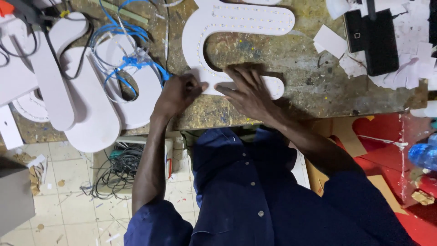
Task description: Attaching a flexible LED strip to a white sign letter by pressing it onto the surface to follow the letter's shape.
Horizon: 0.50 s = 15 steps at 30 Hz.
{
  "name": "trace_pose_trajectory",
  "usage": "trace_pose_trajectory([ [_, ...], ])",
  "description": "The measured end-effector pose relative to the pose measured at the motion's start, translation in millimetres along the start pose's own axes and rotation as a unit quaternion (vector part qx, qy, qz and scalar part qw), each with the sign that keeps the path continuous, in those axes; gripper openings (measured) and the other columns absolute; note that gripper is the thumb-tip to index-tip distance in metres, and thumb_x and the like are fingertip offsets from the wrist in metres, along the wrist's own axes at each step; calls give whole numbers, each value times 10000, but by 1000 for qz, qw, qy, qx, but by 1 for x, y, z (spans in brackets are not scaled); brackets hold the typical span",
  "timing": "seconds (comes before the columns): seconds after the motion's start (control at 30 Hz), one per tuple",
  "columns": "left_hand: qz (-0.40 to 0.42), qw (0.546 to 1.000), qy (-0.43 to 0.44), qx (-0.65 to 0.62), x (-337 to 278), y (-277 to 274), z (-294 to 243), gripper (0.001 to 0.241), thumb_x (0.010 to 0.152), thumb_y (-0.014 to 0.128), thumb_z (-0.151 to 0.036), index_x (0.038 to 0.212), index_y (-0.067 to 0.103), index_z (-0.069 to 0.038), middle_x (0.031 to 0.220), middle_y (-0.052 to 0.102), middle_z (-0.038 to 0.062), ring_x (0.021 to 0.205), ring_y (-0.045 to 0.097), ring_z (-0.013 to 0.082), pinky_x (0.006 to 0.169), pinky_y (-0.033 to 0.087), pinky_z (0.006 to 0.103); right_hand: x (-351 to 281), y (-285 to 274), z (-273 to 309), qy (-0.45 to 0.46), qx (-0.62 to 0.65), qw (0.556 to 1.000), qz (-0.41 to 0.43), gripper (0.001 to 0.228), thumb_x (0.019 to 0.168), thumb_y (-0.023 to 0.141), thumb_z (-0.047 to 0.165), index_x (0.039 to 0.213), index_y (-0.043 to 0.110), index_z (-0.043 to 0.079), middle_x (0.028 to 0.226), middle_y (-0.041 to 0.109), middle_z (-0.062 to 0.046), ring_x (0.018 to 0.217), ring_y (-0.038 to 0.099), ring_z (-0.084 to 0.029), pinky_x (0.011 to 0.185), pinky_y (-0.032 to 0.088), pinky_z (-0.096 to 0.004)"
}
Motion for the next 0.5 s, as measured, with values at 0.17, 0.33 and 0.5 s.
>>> trace_pose_trajectory([
  [0.17,-82,987,59,-124,-10,-42,-12,192,1051,765,-165,1070,797,23,1050,827,285,1081,787,526,945,622,587,-23,-41,-23,13,-1,1000,-9,307,1036,858,263,1340,820,237,1570,636,-210,1427,617,-420,983,459,-509],
  [0.33,-248,968,36,-21,-17,-109,98,460,1320,723,-431,1033,790,-77,839,713,164,863,667,234,787,563,426,-55,-56,-58,33,-25,999,-27,268,1075,834,274,1340,823,237,1577,647,-221,1380,637,-453,934,458,-519],
  [0.5,-412,859,12,303,-53,-145,41,662,1199,896,-26,1734,506,-14,1726,370,384,1572,488,620,1225,470,737,-74,-20,-73,43,-32,998,24,513,1046,916,227,1526,742,280,1741,547,-176,1511,587,-399,1064,505,-573],
])
Point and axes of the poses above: each hand's wrist, its own x-axis towards the middle knuckle, its own y-axis out of the palm, z = x × y, the point moved 9 cm from there along x, towards the middle knuckle
